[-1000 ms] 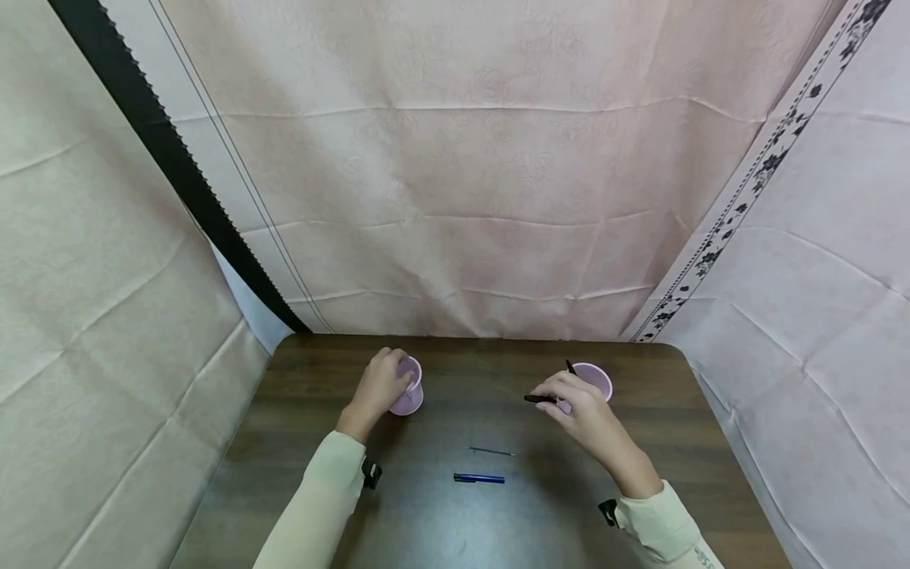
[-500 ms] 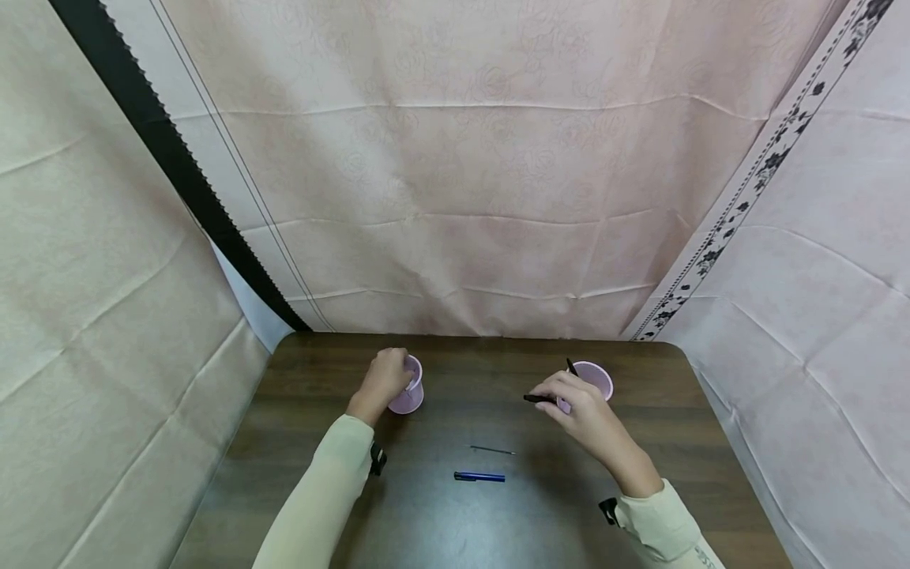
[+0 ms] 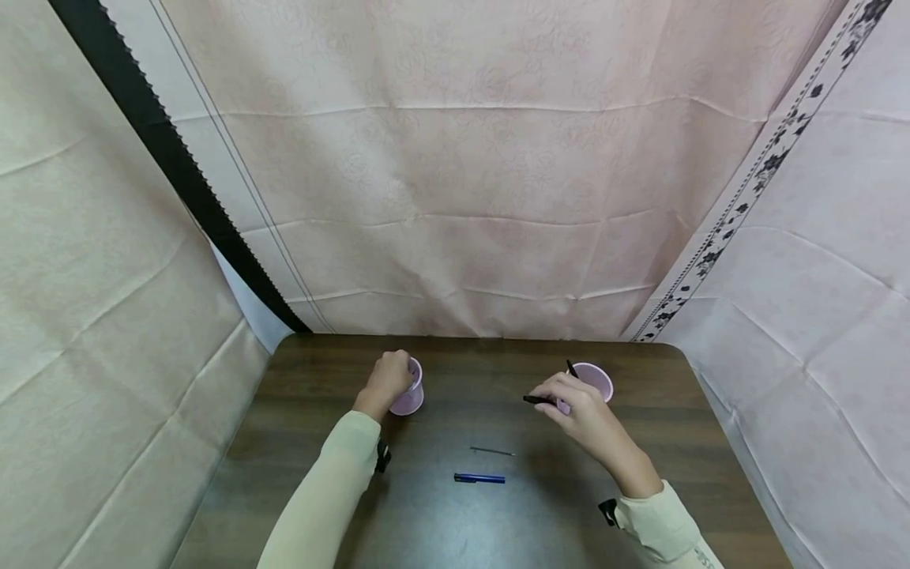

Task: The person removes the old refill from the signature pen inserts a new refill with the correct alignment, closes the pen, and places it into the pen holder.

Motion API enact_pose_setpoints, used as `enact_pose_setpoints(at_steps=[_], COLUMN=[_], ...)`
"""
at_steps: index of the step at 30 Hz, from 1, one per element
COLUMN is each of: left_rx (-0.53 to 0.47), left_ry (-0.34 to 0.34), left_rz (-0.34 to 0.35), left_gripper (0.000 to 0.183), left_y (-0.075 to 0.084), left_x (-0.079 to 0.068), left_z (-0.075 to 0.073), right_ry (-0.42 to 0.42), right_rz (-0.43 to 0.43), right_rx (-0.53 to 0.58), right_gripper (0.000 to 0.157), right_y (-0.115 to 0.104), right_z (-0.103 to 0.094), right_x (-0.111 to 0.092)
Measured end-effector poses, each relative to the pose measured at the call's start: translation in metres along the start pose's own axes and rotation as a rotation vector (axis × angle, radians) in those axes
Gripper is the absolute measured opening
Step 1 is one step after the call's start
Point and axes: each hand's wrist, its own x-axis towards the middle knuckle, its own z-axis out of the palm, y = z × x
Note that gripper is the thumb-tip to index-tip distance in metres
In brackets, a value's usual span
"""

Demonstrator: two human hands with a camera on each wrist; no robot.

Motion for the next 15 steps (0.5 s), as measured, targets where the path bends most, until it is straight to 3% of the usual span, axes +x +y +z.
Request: enact_pose_setpoints(at_steps=[15], left_rx=[-0.022], left_ry=[-0.026], left_rz=[-0.033], left_gripper=[0.003], left_y=[-0.0031], left_x=[0.0039], left_z=[0.0104], right_ry=[-0.004], right_rz=[0.004], right_rx=[-0.003], right_gripper=[0.027], right_y=[0.0038], right_z=[0.0003], right_x=[-0.0021])
